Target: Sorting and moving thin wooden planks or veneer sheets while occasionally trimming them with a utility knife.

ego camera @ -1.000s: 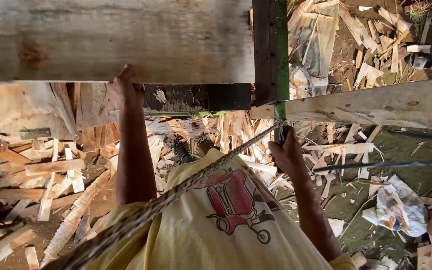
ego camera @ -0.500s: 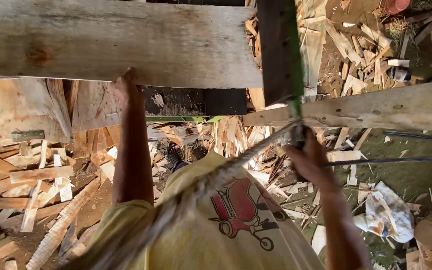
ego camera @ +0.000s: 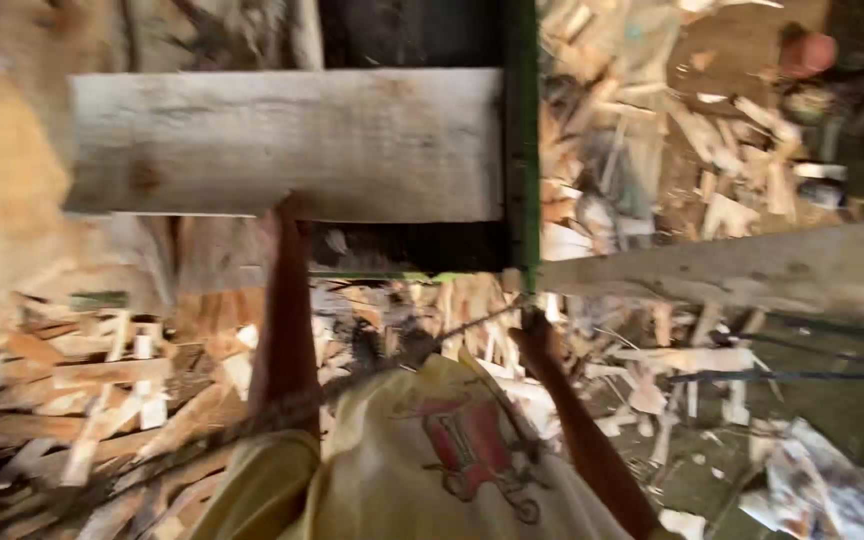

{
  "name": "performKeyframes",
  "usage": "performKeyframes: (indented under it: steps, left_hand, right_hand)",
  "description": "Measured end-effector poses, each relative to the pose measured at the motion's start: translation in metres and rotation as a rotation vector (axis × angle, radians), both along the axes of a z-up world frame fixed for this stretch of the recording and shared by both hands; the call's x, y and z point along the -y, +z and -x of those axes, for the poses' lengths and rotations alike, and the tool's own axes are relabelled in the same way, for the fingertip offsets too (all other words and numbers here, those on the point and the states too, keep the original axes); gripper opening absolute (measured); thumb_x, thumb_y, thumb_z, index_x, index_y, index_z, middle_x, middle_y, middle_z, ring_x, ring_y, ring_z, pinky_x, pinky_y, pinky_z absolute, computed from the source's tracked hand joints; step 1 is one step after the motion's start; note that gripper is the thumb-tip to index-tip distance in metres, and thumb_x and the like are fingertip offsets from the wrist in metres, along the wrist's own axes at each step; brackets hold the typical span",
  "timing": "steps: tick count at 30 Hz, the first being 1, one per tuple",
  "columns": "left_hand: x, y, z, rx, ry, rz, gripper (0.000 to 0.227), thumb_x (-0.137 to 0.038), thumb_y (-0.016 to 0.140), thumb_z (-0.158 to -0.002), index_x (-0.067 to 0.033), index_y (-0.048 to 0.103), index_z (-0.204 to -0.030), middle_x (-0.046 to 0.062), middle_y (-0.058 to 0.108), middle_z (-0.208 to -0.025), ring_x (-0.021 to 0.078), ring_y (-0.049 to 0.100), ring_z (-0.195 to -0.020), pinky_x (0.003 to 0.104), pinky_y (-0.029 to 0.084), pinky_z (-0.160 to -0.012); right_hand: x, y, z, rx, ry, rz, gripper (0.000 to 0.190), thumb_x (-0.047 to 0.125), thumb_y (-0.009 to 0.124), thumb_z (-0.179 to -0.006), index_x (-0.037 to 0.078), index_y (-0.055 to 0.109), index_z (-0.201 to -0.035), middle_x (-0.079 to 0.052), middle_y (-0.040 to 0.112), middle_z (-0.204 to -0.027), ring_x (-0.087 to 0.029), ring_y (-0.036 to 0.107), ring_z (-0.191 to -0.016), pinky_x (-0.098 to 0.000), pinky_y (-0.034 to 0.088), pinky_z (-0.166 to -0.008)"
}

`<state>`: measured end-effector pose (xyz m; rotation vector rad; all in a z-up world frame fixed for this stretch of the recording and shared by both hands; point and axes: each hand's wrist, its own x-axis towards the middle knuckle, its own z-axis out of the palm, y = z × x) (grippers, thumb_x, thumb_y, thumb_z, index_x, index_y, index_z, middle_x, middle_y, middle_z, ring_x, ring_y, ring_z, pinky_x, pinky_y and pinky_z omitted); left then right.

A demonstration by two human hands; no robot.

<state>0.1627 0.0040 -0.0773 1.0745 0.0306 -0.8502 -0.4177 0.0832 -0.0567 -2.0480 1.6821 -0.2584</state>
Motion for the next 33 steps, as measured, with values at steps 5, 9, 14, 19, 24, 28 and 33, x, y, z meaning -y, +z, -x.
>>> performKeyframes:
  steps: [5, 9, 14, 19, 24, 28, 33]
  left_hand:
    - [-0.026, 0.062, 0.023, -0.091, -0.099, 0.081, 0.022, -0.009, 0.077, -0.098, -0.0099, 0.056, -0.092, 0.001, 0.053, -0.074, 0.0155, 0.05, -0.063, 0.033, 0.046, -0.054]
    - [-0.052, 0.074, -0.002, -0.122, -0.123, 0.13, 0.02, -0.006, 0.076, -0.098, -0.002, 0.057, -0.1, 0.004, 0.055, -0.08, 0.017, 0.057, -0.07, 0.034, 0.051, -0.062]
    - [-0.073, 0.162, -0.005, 0.041, -0.038, 0.139, 0.03, 0.005, 0.072, -0.086, -0.0006, 0.062, -0.114, 0.009, 0.065, -0.096, 0.0196, 0.067, -0.081, 0.033, 0.059, -0.076]
    - [-0.083, 0.2, -0.026, 0.0, -0.231, 0.285, 0.039, 0.002, 0.07, -0.082, 0.0035, 0.063, -0.12, 0.01, 0.07, -0.11, 0.0236, 0.073, -0.098, 0.036, 0.061, -0.092]
    - [-0.043, 0.237, -0.018, -0.06, -0.394, 0.03, 0.043, -0.019, 0.073, -0.093, 0.0043, 0.063, -0.128, 0.012, 0.075, -0.11, 0.0217, 0.074, -0.09, 0.035, 0.062, -0.079]
    - [-0.03, 0.136, 0.011, 0.198, -0.467, -0.336, 0.057, -0.027, 0.08, -0.096, -0.0046, 0.058, -0.144, 0.015, 0.063, -0.097, 0.0246, 0.051, -0.076, 0.041, 0.049, -0.069]
    - [-0.15, 0.066, 0.125, 1.099, -0.201, -0.439, 0.069, -0.04, 0.071, -0.101, -0.0025, 0.048, -0.154, 0.019, 0.064, -0.139, 0.0318, 0.064, -0.123, 0.044, 0.054, -0.097]
  right_hand:
    - [-0.004, 0.209, -0.004, 0.345, -0.307, -0.429, 0.036, 0.024, 0.078, -0.083, 0.002, 0.06, -0.105, -0.013, 0.064, -0.075, -0.024, 0.064, -0.064, -0.041, 0.052, -0.057]
    - [-0.01, 0.299, -0.021, 0.096, -0.284, -0.198, 0.052, 0.031, 0.079, -0.087, -0.001, 0.059, -0.122, -0.017, 0.068, -0.092, -0.03, 0.064, -0.075, -0.0439, 0.052, -0.066]
    - [-0.063, 0.311, -0.067, -0.023, 0.105, 0.489, 0.044, 0.029, 0.074, -0.097, 0.003, 0.06, -0.129, -0.018, 0.073, -0.116, -0.033, 0.07, -0.104, -0.0473, 0.055, -0.097]
    - [-0.053, 0.259, -0.11, 0.293, 0.215, 0.463, 0.049, 0.032, 0.071, -0.1, 0.002, 0.056, -0.135, -0.022, 0.065, -0.132, -0.038, 0.06, -0.127, -0.0487, 0.048, -0.113]
    - [-0.035, 0.192, -0.116, 0.339, 0.075, 0.282, 0.093, 0.048, 0.072, -0.093, -0.015, 0.037, -0.151, -0.037, 0.041, -0.151, -0.049, 0.04, -0.139, -0.0535, 0.038, -0.112]
    - [-0.041, 0.128, -0.099, 0.174, -0.083, 0.011, 0.093, 0.052, 0.075, -0.087, -0.009, 0.042, -0.148, -0.032, 0.048, -0.147, -0.046, 0.045, -0.137, -0.0539, 0.04, -0.112]
    - [-0.045, 0.123, -0.096, 0.114, -0.256, -0.016, 0.078, 0.043, 0.081, -0.09, -0.008, 0.049, -0.14, -0.032, 0.053, -0.141, -0.044, 0.051, -0.13, -0.0541, 0.047, -0.105]
